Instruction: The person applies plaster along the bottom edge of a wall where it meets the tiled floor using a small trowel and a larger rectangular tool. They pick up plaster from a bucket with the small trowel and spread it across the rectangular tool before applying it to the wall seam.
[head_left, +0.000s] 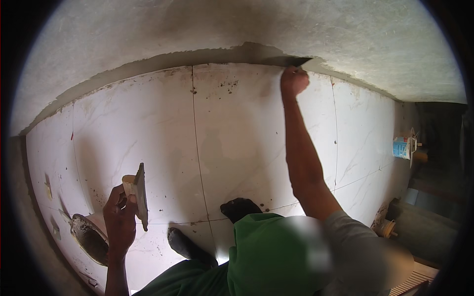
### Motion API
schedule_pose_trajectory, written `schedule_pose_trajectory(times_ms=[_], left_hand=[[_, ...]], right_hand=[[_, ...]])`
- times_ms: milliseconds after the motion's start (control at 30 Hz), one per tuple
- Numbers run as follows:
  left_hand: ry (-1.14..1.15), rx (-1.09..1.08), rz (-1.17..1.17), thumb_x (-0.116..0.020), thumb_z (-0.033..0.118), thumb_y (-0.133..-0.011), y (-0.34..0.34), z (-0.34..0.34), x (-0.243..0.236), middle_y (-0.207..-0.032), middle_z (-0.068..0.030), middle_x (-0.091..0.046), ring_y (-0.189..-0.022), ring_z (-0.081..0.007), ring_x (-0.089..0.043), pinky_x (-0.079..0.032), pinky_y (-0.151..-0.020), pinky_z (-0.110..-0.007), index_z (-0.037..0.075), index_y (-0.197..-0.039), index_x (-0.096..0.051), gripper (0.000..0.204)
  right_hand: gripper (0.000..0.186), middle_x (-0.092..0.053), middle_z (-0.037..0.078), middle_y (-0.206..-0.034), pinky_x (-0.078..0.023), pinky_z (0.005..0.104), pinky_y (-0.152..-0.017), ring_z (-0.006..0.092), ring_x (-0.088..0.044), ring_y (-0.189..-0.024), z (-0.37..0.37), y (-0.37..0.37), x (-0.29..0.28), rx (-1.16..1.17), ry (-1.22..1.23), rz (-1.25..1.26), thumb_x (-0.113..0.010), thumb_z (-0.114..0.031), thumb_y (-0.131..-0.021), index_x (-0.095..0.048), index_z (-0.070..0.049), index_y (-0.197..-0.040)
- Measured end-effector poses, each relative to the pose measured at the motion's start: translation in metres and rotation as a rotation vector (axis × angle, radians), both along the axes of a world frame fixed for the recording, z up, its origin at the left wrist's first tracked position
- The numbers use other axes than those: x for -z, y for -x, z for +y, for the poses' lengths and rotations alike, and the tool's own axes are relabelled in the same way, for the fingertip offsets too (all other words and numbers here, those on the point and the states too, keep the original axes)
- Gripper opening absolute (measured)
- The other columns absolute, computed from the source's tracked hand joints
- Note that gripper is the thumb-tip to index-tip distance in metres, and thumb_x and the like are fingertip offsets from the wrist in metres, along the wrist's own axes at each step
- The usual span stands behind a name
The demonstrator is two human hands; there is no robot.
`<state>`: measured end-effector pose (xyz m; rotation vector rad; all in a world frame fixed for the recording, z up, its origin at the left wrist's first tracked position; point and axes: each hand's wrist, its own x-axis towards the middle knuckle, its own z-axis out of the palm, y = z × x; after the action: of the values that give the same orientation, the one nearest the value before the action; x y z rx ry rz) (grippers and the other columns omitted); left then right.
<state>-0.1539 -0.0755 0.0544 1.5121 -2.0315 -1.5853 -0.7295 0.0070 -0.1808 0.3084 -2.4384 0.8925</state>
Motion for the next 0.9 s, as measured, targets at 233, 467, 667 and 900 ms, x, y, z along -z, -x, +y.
schedule_pose_trajectory(times_ms=[233,467,667,900], left_hand=[[-0.049,0.041,0.01,-0.061,0.023,-0.109,-0.011,-0.002,-0.002,-0.1,-0.0066,-0.069,-0.093,-0.0105,-0.06,-0.05,-0.083,-0.03,-0.002,-0.127,-0.06,0.031],[-0.094,-0.076,0.008,-0.062,0.02,-0.108,-0.035,0.005,-0.005,-0.096,-0.0054,-0.067,-0.092,-0.0103,-0.058,-0.05,-0.084,-0.031,-0.002,-0.126,-0.06,0.028],[-0.126,-0.12,-0.026,-0.063,0.016,-0.107,-0.05,0.01,-0.008,-0.096,-0.0036,-0.067,-0.092,-0.0096,-0.059,-0.05,-0.084,-0.03,-0.002,-0.124,-0.062,0.025],[-0.086,-0.165,0.002,-0.062,0.016,-0.107,-0.067,0.012,-0.002,-0.098,-0.0074,-0.07,-0.091,-0.0108,-0.063,-0.053,-0.08,-0.03,-0.003,-0.126,-0.062,0.027]], right_hand=[[0.025,-0.068,0.029,-0.09,-0.054,0.0564,-0.078,0.0472,-0.069,-0.084,-0.077,-0.098,-0.015,-0.138,0.076,-0.083,-0.067,-0.017,-0.089,-0.069,0.008,-0.087],[0.027,-0.064,0.027,-0.101,-0.053,0.0561,-0.079,0.047,-0.066,-0.092,-0.125,-0.152,-0.023,-0.221,0.092,-0.175,-0.07,-0.018,-0.09,-0.065,0.007,-0.099],[0.031,-0.062,0.027,-0.104,-0.052,0.0561,-0.08,0.0467,-0.064,-0.097,-0.157,-0.19,-0.027,-0.235,0.084,-0.219,-0.072,-0.018,-0.089,-0.062,0.007,-0.104],[0.023,-0.068,0.027,-0.086,-0.054,0.0521,-0.067,0.0446,-0.067,-0.074,-0.182,-0.271,-0.024,-0.507,0.224,-0.122,-0.074,-0.014,-0.088,-0.066,0.008,-0.085]])
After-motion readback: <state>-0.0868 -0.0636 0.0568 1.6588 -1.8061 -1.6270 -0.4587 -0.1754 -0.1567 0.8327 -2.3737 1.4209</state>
